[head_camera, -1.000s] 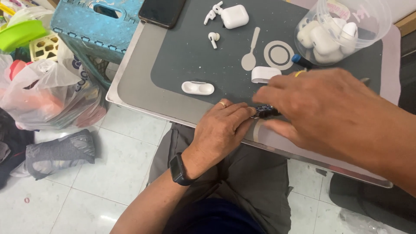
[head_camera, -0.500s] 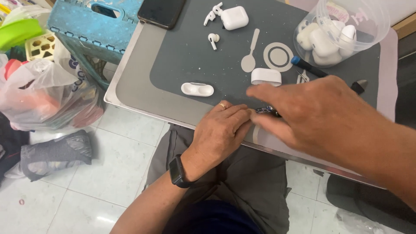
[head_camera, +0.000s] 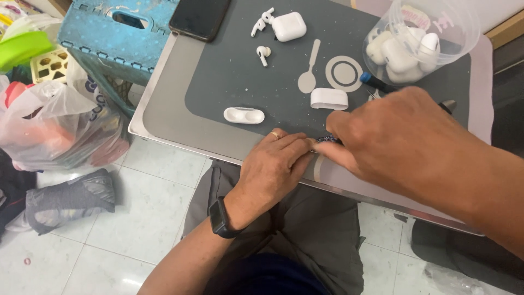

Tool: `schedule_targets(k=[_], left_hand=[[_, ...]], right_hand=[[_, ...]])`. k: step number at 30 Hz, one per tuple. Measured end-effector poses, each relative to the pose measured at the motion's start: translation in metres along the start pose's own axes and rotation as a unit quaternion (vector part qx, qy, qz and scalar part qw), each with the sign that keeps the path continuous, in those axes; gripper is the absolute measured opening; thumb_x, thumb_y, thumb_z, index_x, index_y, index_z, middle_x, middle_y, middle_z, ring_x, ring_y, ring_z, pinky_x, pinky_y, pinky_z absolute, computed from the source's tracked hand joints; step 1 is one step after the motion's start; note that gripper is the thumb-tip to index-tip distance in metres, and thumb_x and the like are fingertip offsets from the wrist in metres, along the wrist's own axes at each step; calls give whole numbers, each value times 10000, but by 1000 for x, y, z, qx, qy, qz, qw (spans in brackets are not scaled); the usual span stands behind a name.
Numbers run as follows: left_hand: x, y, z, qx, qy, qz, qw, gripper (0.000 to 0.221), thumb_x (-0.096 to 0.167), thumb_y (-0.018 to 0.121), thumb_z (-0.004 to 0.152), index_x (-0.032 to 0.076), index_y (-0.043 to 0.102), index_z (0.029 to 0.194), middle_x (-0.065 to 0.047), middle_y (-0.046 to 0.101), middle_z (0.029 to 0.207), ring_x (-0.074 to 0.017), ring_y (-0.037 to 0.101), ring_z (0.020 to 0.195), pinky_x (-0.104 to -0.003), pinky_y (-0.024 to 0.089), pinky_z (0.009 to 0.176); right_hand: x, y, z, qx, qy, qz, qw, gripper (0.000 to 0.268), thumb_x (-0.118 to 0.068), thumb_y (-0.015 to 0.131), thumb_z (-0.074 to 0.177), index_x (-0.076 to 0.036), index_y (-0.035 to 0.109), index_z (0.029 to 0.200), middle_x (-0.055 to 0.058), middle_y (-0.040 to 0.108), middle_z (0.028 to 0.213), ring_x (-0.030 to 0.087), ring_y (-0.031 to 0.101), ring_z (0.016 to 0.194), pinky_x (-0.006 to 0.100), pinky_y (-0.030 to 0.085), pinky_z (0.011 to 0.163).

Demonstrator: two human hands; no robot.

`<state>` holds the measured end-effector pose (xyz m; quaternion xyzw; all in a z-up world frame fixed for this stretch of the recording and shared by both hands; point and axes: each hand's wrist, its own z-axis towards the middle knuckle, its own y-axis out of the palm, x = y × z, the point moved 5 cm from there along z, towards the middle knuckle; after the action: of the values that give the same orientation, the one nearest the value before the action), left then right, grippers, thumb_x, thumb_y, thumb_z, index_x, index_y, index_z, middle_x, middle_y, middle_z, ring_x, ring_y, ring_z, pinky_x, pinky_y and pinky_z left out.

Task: Assembling the internal components of a wireless earbud, including the PCB and battery, into the plastic housing.

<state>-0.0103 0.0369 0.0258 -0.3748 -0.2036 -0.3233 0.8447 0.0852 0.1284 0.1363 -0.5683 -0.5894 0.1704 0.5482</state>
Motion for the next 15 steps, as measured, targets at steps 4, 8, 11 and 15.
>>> schedule_targets(k=[4, 8, 11, 15], left_hand=[[1, 0, 1, 9, 21, -5, 1000, 101, 19, 697, 986, -9, 685, 1082, -129, 742, 1071, -278, 643, 801, -355, 521, 817], [3, -3, 2, 3, 12, 3, 1000, 115, 8, 693, 981, -7, 689, 1095, -124, 739, 1072, -285, 610, 796, -361, 533, 794], [3, 0, 0, 8, 13, 22, 1000, 68, 11, 679, 982, 8, 683, 1050, -122, 738, 1061, -291, 601, 806, -369, 539, 803], [2, -3, -1, 6, 4, 17, 1000, 143, 39, 720, 974, 15, 697, 1113, -102, 744, 1076, -279, 618, 823, -365, 544, 784]], right_hand=[[2, -10, -2, -106, 32, 81, 991, 202, -456, 563, 972, -261, 524, 943, -70, 632, 694, 216, 642, 608, 411, 488, 563], [1, -3, 4, -33, 11, 49, 998, 457, -636, 585, 991, -211, 562, 825, -15, 614, 549, 270, 633, 547, 420, 487, 521], [3, -7, 3, -74, 32, -7, 997, 591, -765, 432, 1039, -226, 606, 871, -56, 577, 505, 213, 606, 507, 368, 495, 500], [0, -5, 2, -49, 8, 76, 996, 307, -547, 613, 962, -247, 549, 946, -54, 649, 649, 243, 660, 598, 427, 514, 562]])
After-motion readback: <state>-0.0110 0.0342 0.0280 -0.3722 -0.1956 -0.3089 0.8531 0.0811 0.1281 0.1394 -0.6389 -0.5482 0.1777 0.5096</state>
